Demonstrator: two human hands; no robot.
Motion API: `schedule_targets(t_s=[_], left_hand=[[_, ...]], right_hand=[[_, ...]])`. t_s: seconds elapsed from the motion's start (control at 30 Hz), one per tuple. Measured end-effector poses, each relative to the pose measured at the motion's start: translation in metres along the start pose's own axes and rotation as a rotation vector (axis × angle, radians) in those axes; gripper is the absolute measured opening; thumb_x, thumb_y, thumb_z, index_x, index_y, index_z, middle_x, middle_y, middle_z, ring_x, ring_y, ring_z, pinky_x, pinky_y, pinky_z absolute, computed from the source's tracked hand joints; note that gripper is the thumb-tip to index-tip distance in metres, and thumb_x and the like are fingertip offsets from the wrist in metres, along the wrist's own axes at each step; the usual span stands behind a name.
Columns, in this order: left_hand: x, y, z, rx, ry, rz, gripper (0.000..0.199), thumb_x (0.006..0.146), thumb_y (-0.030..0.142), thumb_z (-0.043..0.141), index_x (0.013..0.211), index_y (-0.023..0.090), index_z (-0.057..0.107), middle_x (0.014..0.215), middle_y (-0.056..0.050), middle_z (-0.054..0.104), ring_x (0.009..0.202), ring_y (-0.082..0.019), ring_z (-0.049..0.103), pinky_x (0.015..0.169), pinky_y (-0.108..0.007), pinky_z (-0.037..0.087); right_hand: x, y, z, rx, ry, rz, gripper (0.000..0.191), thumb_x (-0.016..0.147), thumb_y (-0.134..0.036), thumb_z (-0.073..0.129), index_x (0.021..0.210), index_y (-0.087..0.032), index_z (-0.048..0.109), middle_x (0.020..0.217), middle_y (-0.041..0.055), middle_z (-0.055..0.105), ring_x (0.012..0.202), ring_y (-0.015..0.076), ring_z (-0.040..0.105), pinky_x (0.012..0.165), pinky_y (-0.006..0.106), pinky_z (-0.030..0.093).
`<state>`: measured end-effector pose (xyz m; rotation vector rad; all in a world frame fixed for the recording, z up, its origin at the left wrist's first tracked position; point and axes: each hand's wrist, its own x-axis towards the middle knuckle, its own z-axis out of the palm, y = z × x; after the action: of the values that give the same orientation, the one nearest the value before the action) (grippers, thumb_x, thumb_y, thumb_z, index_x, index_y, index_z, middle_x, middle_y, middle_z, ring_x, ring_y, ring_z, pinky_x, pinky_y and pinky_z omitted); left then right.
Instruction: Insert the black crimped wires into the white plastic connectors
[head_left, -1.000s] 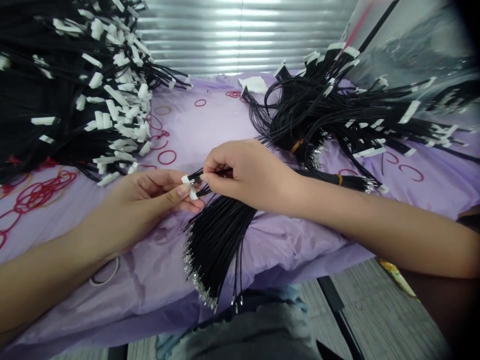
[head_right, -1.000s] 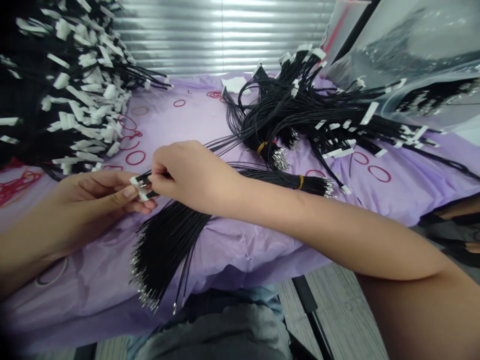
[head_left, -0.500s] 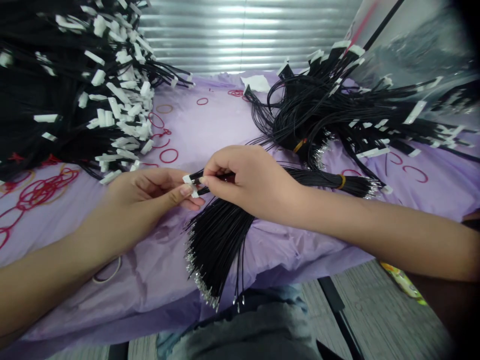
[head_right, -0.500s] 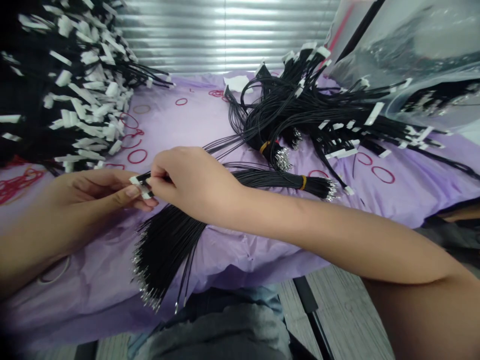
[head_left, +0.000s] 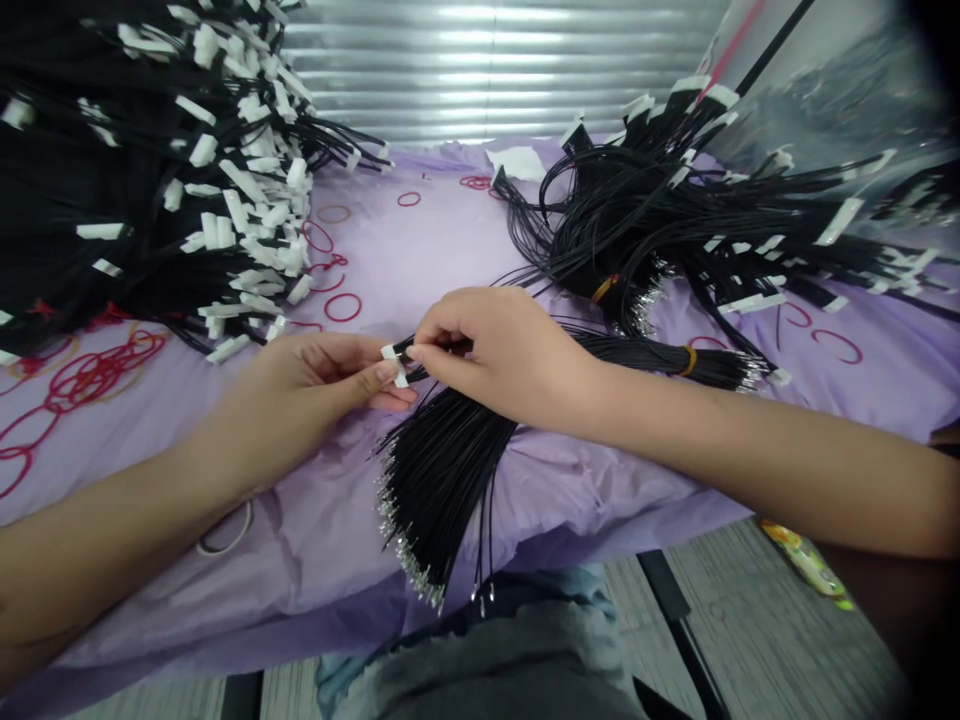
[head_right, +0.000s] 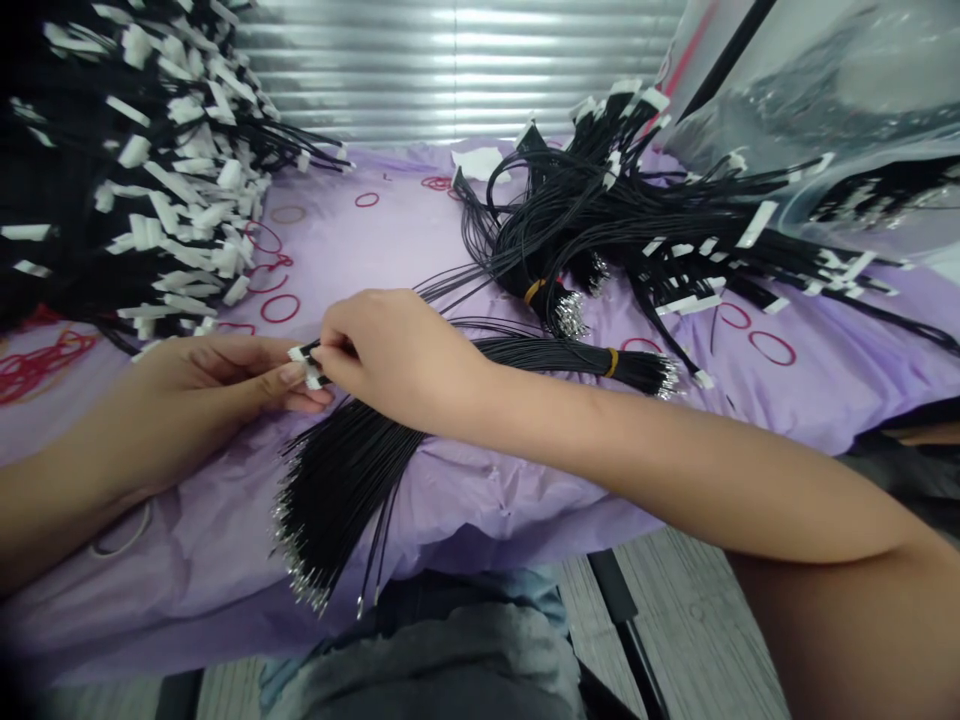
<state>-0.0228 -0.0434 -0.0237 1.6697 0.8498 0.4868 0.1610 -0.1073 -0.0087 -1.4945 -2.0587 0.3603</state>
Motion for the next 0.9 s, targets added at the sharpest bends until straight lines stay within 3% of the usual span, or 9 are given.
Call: schedule_targets(t_s=[0.17, 0.33, 0.5, 0.73, 0.9], left_hand=[[0.002, 0.0, 0.0, -0.118, -0.029, -0.051, 0.008, 0.08, 0.021, 0.069, 0.079, 0.018, 0.075, 0.071, -0.001, 0.074, 0.065, -0.006, 0.07, 0.063, -0.007, 0.052], [0.002, -0.002, -0.001, -0.157, -0.056, -0.052, 0.012, 0.081, 0.02, 0.069, 0.091, 0.017, 0.075, 0.073, -0.001, 0.075, 0.067, -0.007, 0.071, 0.066, -0.009, 0.054], [0.001, -0.001, -0.002, -0.152, -0.048, -0.092, 0.012, 0.08, 0.022, 0.069, 0.089, 0.015, 0.075, 0.073, -0.002, 0.075, 0.067, -0.007, 0.07, 0.066, -0.009, 0.054], [0.003, 0.0, 0.0, -0.108, -0.036, -0.114, 0.011, 0.076, 0.022, 0.072, 0.086, 0.02, 0.077, 0.073, -0.001, 0.074, 0.069, -0.011, 0.071, 0.07, -0.016, 0.058], [0.002, -0.004, -0.003, -0.084, -0.043, -0.118, 0.015, 0.079, 0.027, 0.071, 0.089, 0.018, 0.075, 0.078, -0.002, 0.076, 0.071, -0.01, 0.071, 0.074, -0.017, 0.057]], right_hand=[[0.001, 0.001, 0.0, -0.004, 0.034, -0.018, 0.014, 0.082, -0.016, 0.052, 0.077, -0.01, 0.064, 0.075, 0.0007, 0.058, 0.071, 0.006, 0.045, 0.072, 0.02, 0.032], [0.003, 0.002, -0.002, -0.002, 0.027, -0.018, 0.012, 0.081, -0.014, 0.054, 0.075, -0.01, 0.064, 0.074, 0.0005, 0.059, 0.07, 0.0053, 0.046, 0.07, 0.019, 0.033], [0.003, 0.003, -0.003, -0.009, 0.016, -0.028, 0.014, 0.083, -0.015, 0.054, 0.076, -0.01, 0.064, 0.076, 0.0003, 0.06, 0.071, 0.0054, 0.048, 0.07, 0.019, 0.035], [0.005, -0.005, 0.007, -0.184, -0.082, 0.052, 0.023, 0.092, -0.018, 0.046, 0.092, -0.006, 0.066, 0.091, 0.008, 0.061, 0.085, 0.0118, 0.051, 0.077, 0.024, 0.036], [0.004, -0.006, 0.004, -0.17, -0.104, 0.036, 0.025, 0.093, -0.021, 0.045, 0.094, -0.007, 0.066, 0.093, 0.0088, 0.062, 0.086, 0.0128, 0.052, 0.079, 0.026, 0.036]])
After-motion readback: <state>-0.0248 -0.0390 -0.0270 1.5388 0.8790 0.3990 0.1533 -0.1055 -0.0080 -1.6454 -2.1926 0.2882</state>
